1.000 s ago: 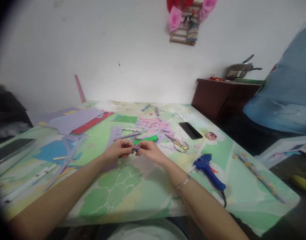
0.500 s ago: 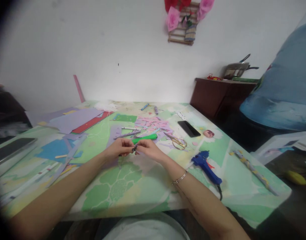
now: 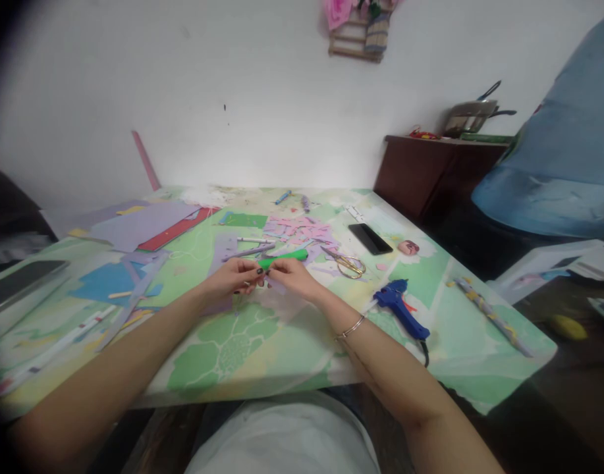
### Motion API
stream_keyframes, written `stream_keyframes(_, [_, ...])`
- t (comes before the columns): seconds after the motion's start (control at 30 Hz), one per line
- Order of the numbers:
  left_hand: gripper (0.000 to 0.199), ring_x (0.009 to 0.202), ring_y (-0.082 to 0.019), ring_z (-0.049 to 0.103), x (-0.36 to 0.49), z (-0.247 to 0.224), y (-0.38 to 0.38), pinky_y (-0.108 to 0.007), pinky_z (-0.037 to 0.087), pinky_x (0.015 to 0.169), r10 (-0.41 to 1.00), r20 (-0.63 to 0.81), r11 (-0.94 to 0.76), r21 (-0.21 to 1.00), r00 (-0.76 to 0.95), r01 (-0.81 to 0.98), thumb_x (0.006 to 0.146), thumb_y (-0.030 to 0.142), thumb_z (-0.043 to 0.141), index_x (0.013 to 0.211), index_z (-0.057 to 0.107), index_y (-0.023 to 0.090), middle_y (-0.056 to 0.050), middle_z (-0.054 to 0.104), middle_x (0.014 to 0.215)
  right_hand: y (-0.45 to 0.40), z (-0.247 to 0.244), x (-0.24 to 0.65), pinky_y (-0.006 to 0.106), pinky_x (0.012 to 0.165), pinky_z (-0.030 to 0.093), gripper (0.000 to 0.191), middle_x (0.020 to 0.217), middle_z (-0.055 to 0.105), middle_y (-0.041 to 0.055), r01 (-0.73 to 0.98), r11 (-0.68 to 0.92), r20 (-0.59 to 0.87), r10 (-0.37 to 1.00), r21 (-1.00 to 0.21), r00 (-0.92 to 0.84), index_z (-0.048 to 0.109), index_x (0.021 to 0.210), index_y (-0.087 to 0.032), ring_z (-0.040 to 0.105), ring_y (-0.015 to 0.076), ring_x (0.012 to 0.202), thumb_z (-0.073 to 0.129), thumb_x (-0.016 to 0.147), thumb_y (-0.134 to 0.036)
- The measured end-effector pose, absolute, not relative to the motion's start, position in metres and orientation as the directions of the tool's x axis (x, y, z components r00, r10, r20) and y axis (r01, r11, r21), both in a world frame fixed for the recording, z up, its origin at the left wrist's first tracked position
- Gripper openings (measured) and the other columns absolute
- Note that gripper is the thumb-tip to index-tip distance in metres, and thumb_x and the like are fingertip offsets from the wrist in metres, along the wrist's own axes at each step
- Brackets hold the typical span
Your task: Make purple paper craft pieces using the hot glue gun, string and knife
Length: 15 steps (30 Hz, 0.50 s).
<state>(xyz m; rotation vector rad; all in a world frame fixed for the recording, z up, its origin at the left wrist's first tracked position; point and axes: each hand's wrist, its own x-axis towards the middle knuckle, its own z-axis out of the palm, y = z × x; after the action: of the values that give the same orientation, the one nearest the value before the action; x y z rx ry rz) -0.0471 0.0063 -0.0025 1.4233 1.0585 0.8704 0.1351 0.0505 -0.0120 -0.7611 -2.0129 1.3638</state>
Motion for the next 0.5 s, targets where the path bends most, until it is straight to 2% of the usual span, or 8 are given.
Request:
stream_keyframes(0.3, [0.027,0.037,-0.005,0.039,-0.0425,0.0023,0.0042,-0.018,0.027,0.038,0.964,-0.027,-0.041,0.968,0.264,0.249,0.068,0.038,0.069,0.068,0.061,0.012,0.002,0.052,0.048,0.0524,-0.0135,0.1353,0.02,0.05,0.032,0.02,0.062,0.059,-0.0006,0.188,0.42,0.2,0.721,-0.888,-0.663,0.062,0.07,-0.013,0.047,0.0095,0.055,0.055,0.078,-0.03])
stream_keyframes(0.5, [0.018,0.039,-0.007,0.041,-0.0451,-0.0065,0.0087,-0.02,0.028,0.041,0.973,0.104,-0.181,0.895,0.205,0.407,0.065,0.028,0.069,0.072,0.069,0.011,0.002,0.051,0.047,0.0513,-0.0133,0.1359,0.021,0.05,0.027,0.017,0.056,0.051,-0.0027,0.243,0.473,0.217,0.724,-0.847,-0.655,0.061,0.065,-0.014,0.043,0.0093,0.054,0.053,0.076,-0.023])
